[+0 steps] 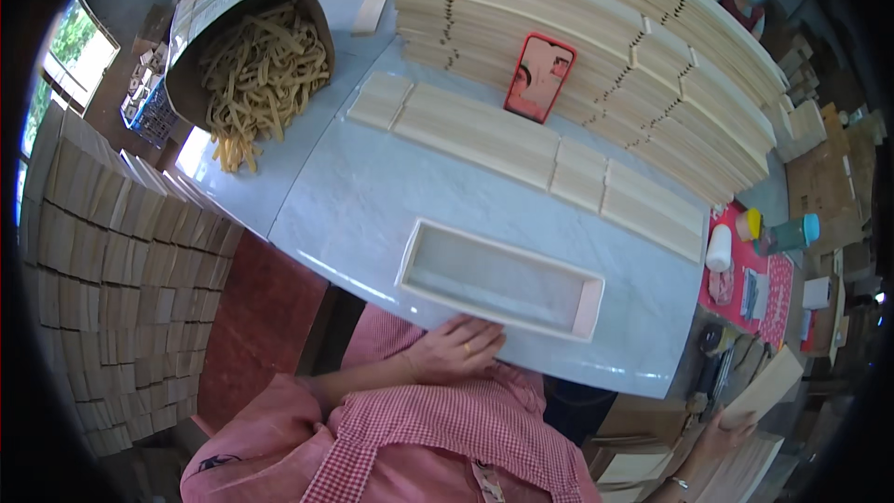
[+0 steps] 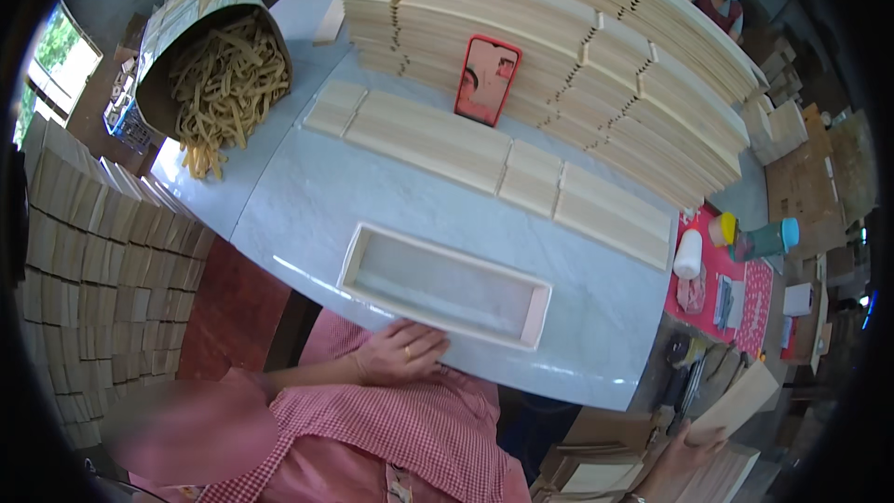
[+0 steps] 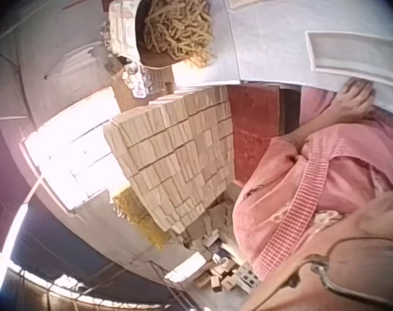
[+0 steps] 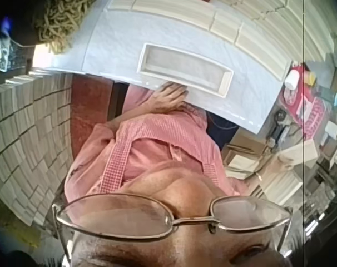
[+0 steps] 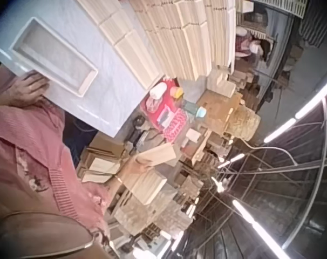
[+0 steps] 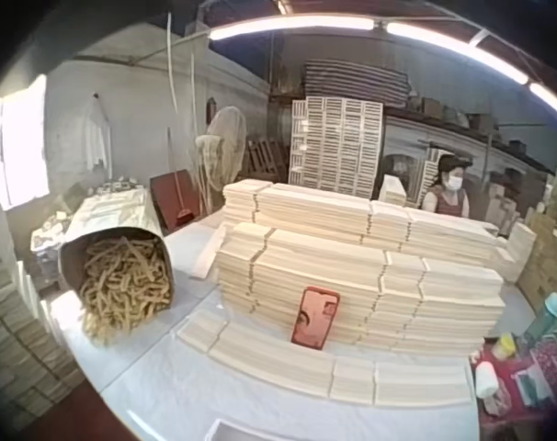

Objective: Assembling small wooden boxes using a nail gun and wood glue at a production workbench.

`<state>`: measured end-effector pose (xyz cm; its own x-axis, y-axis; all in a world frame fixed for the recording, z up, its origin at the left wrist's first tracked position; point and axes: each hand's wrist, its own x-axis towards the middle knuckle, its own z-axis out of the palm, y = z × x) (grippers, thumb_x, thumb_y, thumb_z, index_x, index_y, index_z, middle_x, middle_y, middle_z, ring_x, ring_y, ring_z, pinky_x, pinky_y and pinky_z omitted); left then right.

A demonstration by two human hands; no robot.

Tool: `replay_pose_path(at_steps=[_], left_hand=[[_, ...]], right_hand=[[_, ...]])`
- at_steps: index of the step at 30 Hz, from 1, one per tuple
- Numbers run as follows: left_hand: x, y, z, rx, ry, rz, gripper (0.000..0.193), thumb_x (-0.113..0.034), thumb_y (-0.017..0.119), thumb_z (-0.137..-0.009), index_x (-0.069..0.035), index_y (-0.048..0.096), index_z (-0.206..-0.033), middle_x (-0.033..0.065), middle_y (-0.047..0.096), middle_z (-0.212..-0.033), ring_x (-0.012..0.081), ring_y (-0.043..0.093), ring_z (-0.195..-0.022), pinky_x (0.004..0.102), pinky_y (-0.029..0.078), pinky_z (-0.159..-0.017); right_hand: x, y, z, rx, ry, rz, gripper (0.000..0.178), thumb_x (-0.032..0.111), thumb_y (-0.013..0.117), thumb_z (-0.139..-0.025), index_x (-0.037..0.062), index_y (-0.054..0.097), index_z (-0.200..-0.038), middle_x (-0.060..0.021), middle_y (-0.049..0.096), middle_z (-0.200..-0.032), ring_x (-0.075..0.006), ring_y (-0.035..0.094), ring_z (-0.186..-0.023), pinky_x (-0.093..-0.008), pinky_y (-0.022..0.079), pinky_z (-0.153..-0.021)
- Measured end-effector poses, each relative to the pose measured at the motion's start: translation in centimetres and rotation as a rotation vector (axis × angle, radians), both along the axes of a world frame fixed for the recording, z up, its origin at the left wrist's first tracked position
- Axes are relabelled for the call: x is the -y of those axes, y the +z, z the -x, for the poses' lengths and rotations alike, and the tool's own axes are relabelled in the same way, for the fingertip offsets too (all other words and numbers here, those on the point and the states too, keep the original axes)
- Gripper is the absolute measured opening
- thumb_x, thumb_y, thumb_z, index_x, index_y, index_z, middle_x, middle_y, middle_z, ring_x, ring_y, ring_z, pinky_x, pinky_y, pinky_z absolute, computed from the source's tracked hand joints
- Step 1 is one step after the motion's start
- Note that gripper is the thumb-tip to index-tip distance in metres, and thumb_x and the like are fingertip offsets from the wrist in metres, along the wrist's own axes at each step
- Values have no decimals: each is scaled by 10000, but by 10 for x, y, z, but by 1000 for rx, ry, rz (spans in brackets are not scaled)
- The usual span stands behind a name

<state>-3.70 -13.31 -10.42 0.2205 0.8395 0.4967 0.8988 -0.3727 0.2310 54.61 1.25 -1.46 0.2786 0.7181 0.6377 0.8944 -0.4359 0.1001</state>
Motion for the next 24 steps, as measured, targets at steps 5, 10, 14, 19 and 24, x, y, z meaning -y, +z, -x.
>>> replay_pose_path(at_steps=[5, 10, 14, 19, 24], left_hand=[[-3, 18, 2, 33, -32, -9, 367, -247, 675, -941, -70, 652, -1263, 99, 624, -1359, 225, 634, -1194, 346, 538, -998], [7, 59, -8, 277, -192, 89, 410, -222, 698, -934, -20, 634, -1285, 165, 619, -1336, 266, 654, -1086, 324, 552, -895], [5, 122, -3, 1270, 125, 471, 407, -159, 664, -973, 21, 603, -1334, 139, 673, -1216, 195, 670, -936, 277, 555, -794], [24, 111, 32, 1773, 232, 547, 395, -67, 596, -1013, 92, 540, -1371, 146, 684, -1162, 165, 676, -928, 252, 579, -851], [34, 135, 53, 2013, 288, 361, 369, -55, 568, -1024, 114, 541, -1351, 183, 657, -1238, 187, 667, -1018, 289, 556, -931]], right_hand=[[3, 16, 31, -299, 427, 16, 864, 68, 773, -791, 90, 406, -1572, -236, 350, -1616, -406, 397, -1454, -454, 352, -1185], [36, 61, 222, -370, 1101, 393, 910, 97, 798, -673, 81, 475, -1524, -223, 359, -1620, -410, 383, -1462, -495, 341, -1178], [36, 72, 303, -253, 1519, 659, 826, 218, 842, -659, 95, 577, -1432, -225, 391, -1592, -406, 440, -1397, -511, 365, -1134], [30, 82, 349, -177, 1662, 714, 798, 294, 864, -680, 108, 599, -1409, -207, 398, -1579, -400, 443, -1385, -504, 366, -1138], [12, 85, 358, -169, 1672, 645, 858, 312, 908, -616, 88, 608, -1388, -178, 452, -1534, -384, 471, -1350, -504, 373, -1150]])
